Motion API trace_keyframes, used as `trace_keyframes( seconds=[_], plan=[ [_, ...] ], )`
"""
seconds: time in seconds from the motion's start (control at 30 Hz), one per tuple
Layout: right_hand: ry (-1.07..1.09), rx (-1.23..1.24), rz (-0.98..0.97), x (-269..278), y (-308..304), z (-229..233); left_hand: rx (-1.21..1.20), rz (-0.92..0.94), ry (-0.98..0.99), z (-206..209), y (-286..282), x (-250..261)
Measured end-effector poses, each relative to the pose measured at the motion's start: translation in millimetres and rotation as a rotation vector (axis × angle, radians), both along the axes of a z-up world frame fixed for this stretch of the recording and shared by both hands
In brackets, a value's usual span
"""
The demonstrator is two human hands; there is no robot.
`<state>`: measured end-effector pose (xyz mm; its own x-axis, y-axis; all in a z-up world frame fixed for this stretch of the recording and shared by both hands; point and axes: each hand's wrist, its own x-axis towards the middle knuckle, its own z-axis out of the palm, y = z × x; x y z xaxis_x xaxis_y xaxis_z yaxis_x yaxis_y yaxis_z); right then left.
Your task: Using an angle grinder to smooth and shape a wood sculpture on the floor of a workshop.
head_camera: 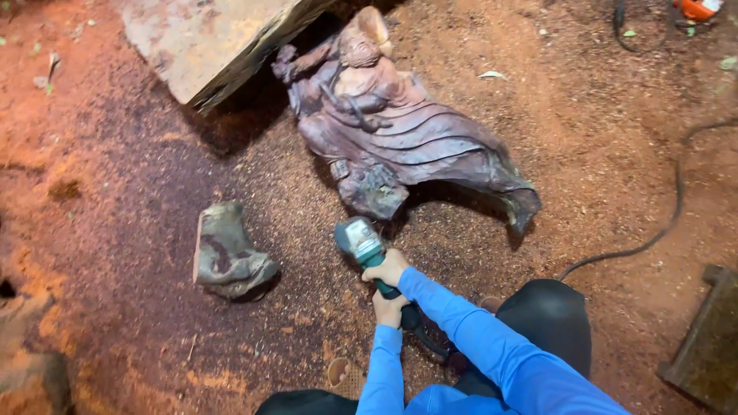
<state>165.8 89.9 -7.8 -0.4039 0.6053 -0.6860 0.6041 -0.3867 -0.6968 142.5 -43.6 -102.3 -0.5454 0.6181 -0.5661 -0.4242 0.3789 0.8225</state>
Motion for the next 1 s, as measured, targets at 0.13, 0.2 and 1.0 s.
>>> trace_keyframes(
  seconds=[0.13, 0.2, 1.0],
  plan=[
    [-0.012, -0.024, -0.022, -2.3, 0.6, -2.4, 0.061, 0.024, 0.048, -3.5, -0.1, 6.1],
    [-0.064, -0.001, -0.026, -5.4, 0.4, -6.1, 0.031, -0.066, 0.044, 11.8, 6.1, 4.5],
    [-0.144, 0.053, -0.017, 6.2, -9.3, -9.6, 0.077, 0.022, -0.142, 17.4, 1.2, 17.7]
  ],
)
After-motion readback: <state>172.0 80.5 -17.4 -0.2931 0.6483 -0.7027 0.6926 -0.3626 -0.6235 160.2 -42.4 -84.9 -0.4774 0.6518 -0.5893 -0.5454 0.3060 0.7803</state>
